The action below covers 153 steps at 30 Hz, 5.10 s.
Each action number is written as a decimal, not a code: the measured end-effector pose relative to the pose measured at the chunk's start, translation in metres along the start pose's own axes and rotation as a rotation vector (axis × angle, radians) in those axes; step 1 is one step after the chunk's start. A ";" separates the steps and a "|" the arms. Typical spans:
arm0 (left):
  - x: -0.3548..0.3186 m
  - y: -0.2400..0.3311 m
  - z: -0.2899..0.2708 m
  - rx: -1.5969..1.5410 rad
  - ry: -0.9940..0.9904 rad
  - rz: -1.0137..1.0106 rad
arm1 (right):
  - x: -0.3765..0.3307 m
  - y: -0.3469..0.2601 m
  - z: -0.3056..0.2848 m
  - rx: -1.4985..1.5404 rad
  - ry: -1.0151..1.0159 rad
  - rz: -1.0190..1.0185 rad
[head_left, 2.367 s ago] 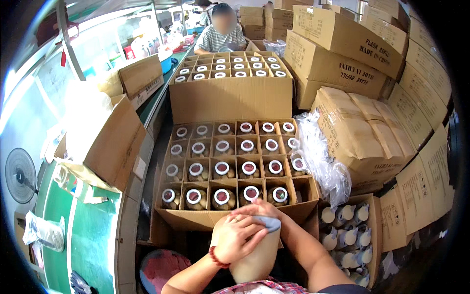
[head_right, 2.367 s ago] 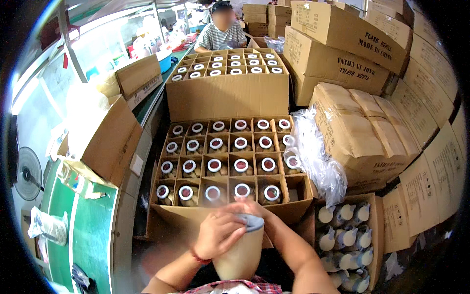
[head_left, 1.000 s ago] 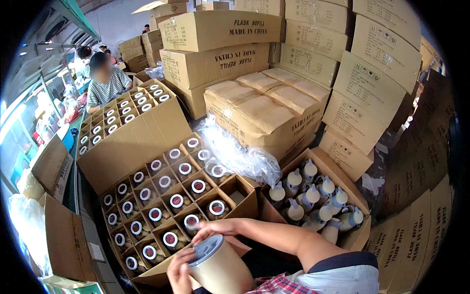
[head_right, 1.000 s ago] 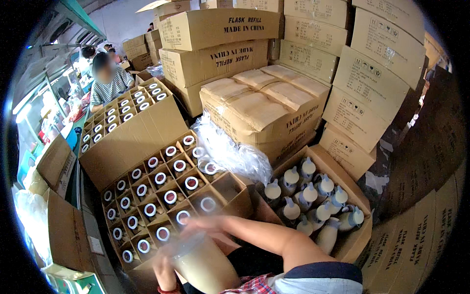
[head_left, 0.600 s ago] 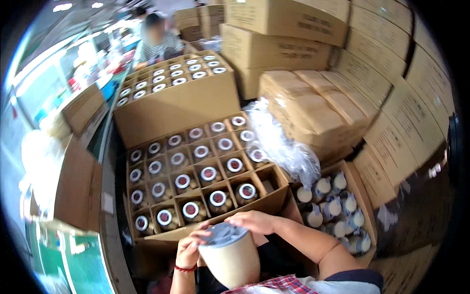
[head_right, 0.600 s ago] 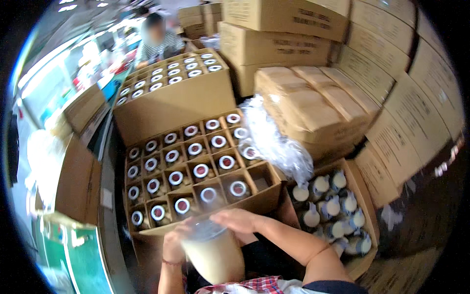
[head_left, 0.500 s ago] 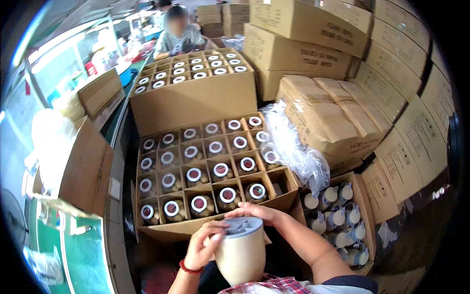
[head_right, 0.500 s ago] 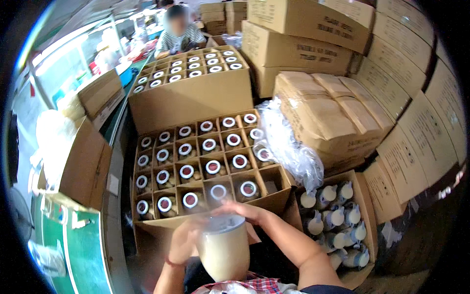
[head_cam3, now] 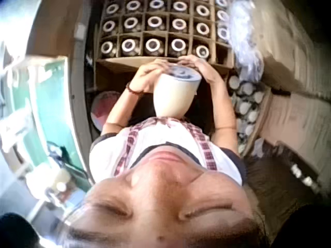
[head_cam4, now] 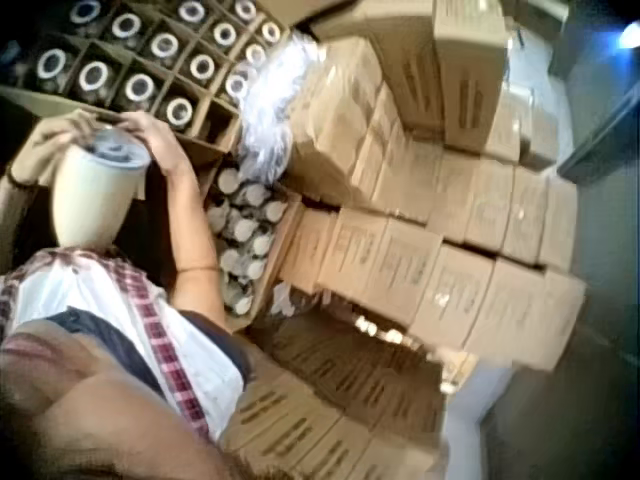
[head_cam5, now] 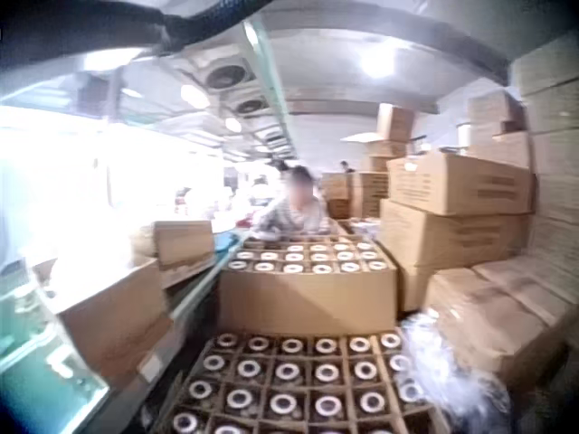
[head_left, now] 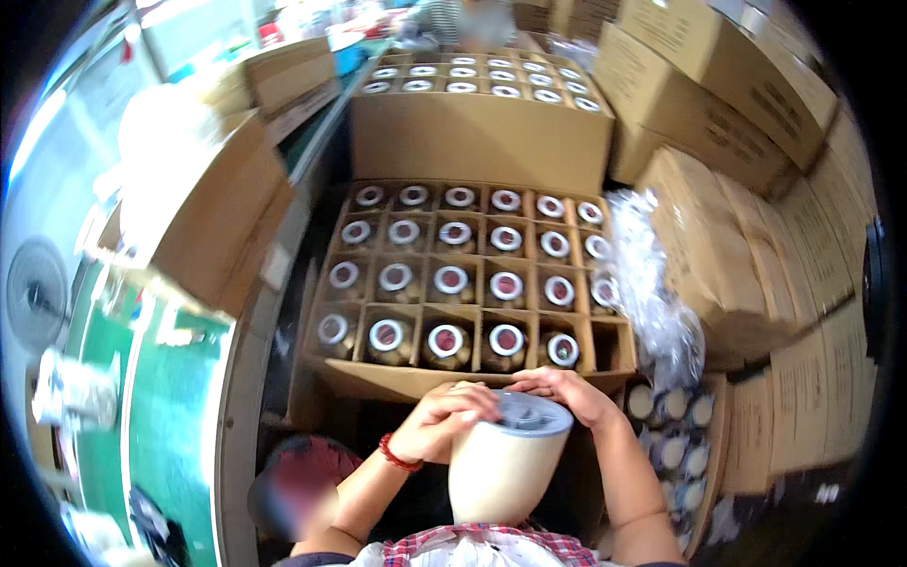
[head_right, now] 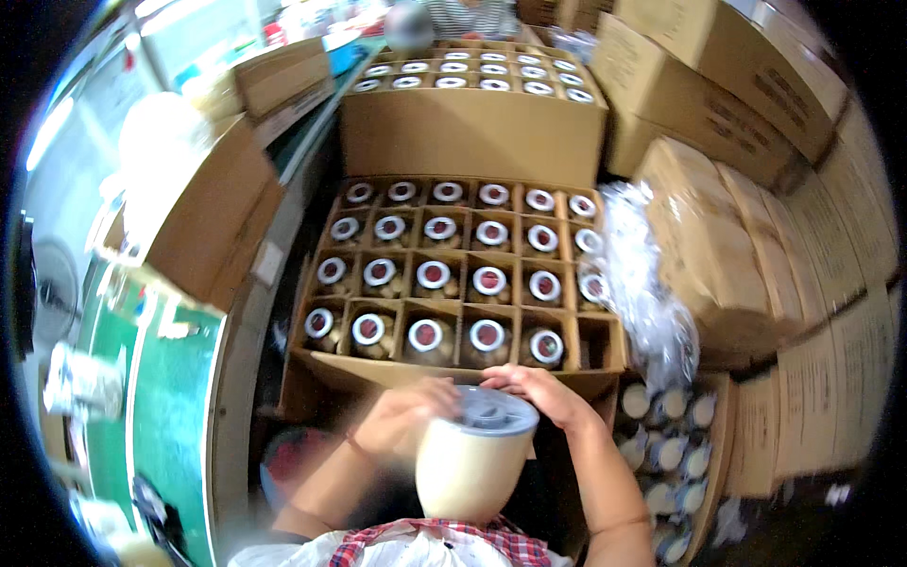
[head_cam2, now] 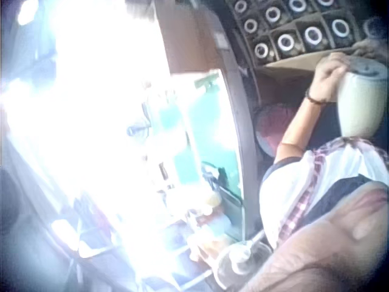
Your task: The person assembles beige flasks by inserting metal strainers into the bodies and screwing on grey lids. The person handles the flasks one at a time, placing them into plastic bags and then into a cardboard box.
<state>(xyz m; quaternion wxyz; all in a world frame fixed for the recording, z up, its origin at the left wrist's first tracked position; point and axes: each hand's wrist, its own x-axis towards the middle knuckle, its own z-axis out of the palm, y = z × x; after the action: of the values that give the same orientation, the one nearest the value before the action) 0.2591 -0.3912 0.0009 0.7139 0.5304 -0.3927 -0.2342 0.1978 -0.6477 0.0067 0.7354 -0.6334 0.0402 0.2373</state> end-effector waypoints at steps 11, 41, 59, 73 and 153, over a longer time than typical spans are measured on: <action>-0.003 -0.017 -0.007 -0.157 -0.101 0.275 | -0.004 0.005 0.022 0.012 -0.077 -0.041; 0.000 -0.001 0.063 -0.240 -0.044 -0.377 | -0.088 -0.086 0.088 -0.668 -0.208 -0.507; -0.092 0.055 0.100 0.666 0.470 -0.315 | -0.184 -0.047 0.103 -1.019 0.237 -0.392; -0.086 0.036 0.048 0.505 0.604 -0.306 | -0.157 -0.011 -0.024 -0.430 0.825 -0.538; -0.107 0.096 0.066 0.833 0.340 0.173 | -0.068 0.031 0.143 -1.224 0.838 -0.838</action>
<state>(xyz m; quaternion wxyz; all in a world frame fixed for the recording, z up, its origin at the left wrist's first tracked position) 0.1362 -0.3174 0.0663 0.5112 0.7684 -0.3733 0.0944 0.0904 -0.5292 0.0310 0.2147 -0.9175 -0.0640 -0.3285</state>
